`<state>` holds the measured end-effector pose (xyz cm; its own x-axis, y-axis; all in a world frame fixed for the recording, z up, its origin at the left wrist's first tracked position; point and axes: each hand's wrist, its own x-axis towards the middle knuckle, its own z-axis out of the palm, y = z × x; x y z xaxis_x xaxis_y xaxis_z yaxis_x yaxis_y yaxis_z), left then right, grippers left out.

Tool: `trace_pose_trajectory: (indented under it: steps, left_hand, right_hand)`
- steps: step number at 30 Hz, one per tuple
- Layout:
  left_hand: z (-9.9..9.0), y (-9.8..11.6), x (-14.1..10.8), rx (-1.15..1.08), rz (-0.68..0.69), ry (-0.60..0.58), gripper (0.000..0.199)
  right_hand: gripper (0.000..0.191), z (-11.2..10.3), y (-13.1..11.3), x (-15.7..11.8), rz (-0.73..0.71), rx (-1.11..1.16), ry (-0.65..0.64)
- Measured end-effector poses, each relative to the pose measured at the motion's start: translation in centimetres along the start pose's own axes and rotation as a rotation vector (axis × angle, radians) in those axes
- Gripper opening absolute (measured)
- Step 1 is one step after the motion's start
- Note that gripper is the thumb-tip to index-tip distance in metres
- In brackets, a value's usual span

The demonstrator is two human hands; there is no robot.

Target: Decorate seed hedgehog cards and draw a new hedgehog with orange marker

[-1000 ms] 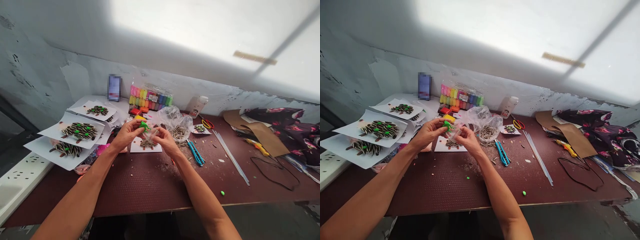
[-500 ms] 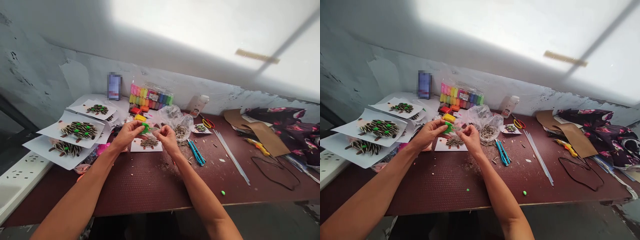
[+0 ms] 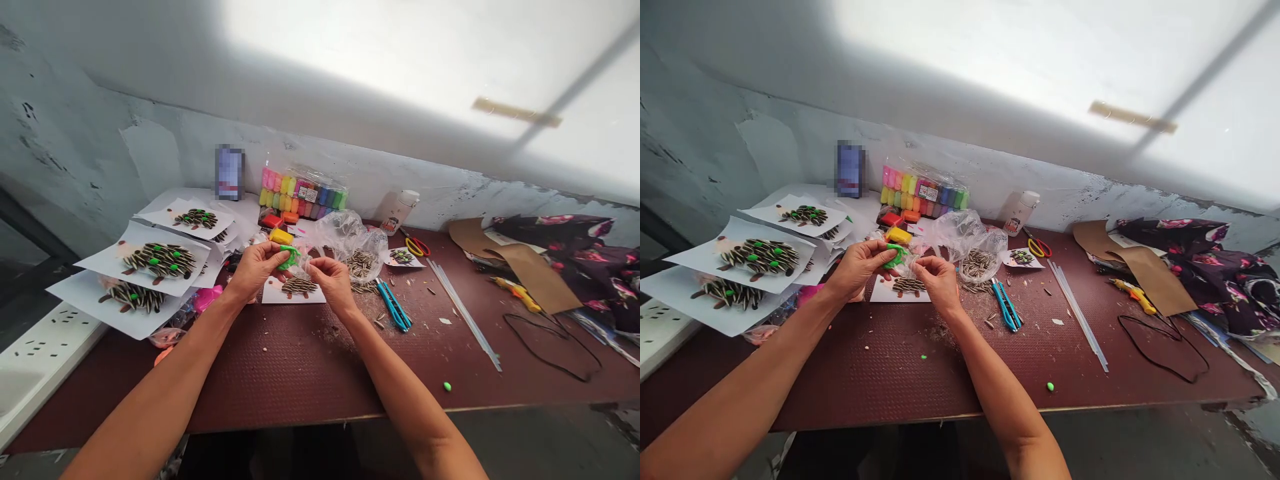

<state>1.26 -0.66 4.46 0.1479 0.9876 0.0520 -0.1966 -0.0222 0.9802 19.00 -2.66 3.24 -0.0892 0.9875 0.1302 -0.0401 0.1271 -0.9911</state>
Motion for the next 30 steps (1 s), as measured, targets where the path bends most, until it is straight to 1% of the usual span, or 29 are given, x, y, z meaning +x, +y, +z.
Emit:
trace_pose_trajectory:
  steps: [2, 4, 7, 9, 11, 12, 13, 15, 17, 19, 21, 25, 27, 30]
  left_hand:
    - [0.1, 0.0, 0.0, -0.010, -0.004, -0.013, 0.039]
    - [0.2, 0.0, 0.0, -0.032, -0.008, -0.027, 0.035]
    - [0.2, 0.1, -0.1, -0.063, -0.012, -0.071, 0.033]
    - [0.1, 0.1, -0.1, -0.060, -0.017, -0.117, 0.036]
    - [-0.1, 0.0, -0.1, -0.034, -0.022, -0.138, 0.037]
    - [-0.2, -0.1, -0.1, -0.019, -0.025, -0.132, 0.037]
    - [-0.3, -0.2, 0.0, -0.006, -0.027, -0.119, 0.036]
    - [-0.5, -0.3, 0.1, 0.014, -0.034, -0.088, 0.036]
    - [-0.6, -0.3, 0.2, 0.030, -0.045, -0.080, 0.036]
    - [-0.6, -0.4, 0.2, 0.040, -0.048, -0.090, 0.035]
    - [-0.4, -0.4, 0.2, 0.029, -0.039, -0.097, 0.032]
    - [-0.3, -0.8, 0.2, -0.012, -0.004, -0.078, 0.029]
    - [-0.4, -1.0, 0.3, -0.018, -0.009, -0.102, 0.030]
    - [-0.5, -1.1, 0.3, 0.002, -0.024, -0.143, 0.030]
  right_hand:
    - [0.036, 0.1, 0.3, 0.0, 0.027, 0.010, -0.067]
    - [0.034, 0.2, 0.5, 0.1, 0.021, 0.011, -0.092]
    - [0.024, 0.1, 0.6, 0.3, -0.033, -0.013, -0.030]
    - [0.017, 0.0, 0.6, 0.4, -0.118, -0.053, 0.035]
    - [0.016, -0.1, 0.6, 0.5, -0.200, -0.089, 0.067]
    - [0.016, -0.2, 0.7, 0.5, -0.216, -0.098, 0.066]
    - [0.016, -0.2, 0.8, 0.4, -0.205, -0.098, 0.055]
    - [0.016, -0.1, 1.1, 0.4, -0.117, -0.082, 0.018]
    - [0.022, -0.2, 1.4, 0.4, -0.026, -0.063, -0.010]
    - [0.030, -0.3, 1.6, 0.5, 0.013, -0.060, -0.026]
    - [0.033, -0.5, 1.7, 0.6, 0.014, -0.067, -0.024]
    - [0.034, -0.7, 1.7, 0.6, 0.008, -0.098, -0.026]
    - [0.032, -0.7, 1.7, 0.5, -0.007, -0.117, -0.015]
    - [0.026, -0.6, 1.6, 0.5, -0.070, -0.165, 0.016]
